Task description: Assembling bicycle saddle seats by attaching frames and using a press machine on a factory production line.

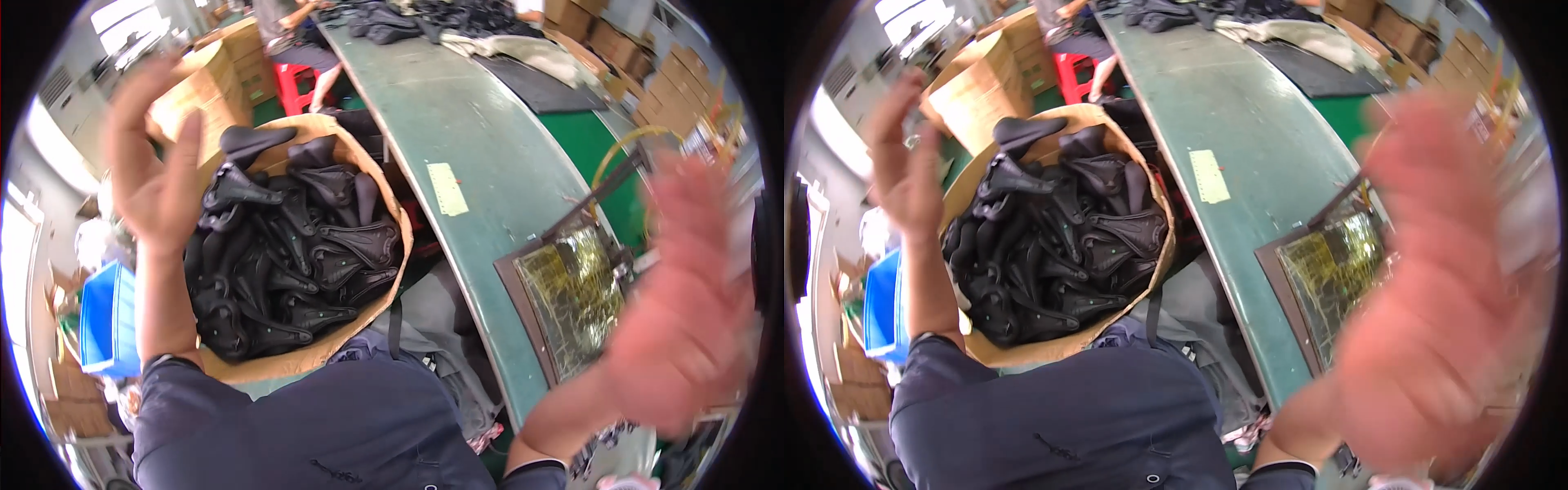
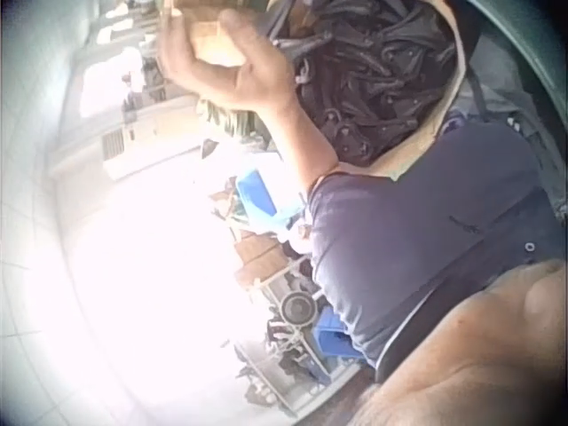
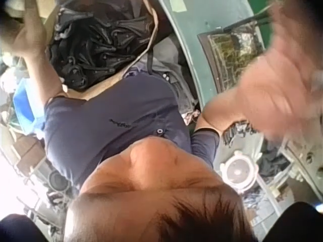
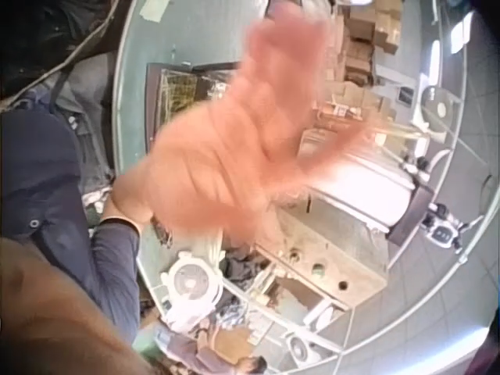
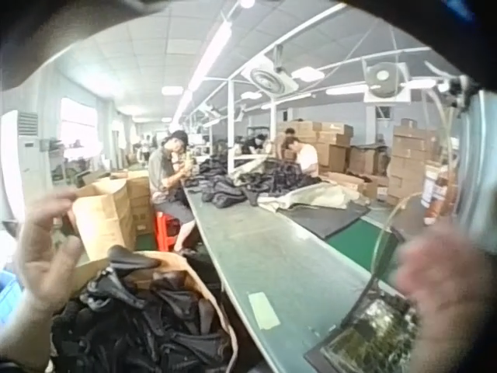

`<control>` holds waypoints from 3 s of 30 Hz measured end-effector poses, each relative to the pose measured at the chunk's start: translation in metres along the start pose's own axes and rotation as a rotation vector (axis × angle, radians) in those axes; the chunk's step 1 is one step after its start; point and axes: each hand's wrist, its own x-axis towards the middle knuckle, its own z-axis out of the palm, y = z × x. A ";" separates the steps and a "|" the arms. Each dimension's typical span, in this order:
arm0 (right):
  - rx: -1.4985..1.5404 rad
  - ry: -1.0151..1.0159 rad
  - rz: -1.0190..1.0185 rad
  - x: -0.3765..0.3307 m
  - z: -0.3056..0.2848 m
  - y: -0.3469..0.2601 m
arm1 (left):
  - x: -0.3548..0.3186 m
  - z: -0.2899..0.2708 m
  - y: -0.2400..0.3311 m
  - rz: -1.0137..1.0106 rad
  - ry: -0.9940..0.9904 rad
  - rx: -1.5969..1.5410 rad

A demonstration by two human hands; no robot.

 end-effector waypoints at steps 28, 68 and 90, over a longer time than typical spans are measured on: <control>-0.834 -0.801 0.404 -0.195 0.111 0.328 | -0.382 -0.081 0.102 -2.114 0.406 0.764; -0.422 -0.453 0.425 -0.201 0.097 0.331 | -0.363 -0.104 0.008 -1.269 -0.394 0.679; 0.480 -0.773 1.484 -0.208 0.471 0.360 | -0.519 -0.238 -0.263 -2.283 0.969 -0.118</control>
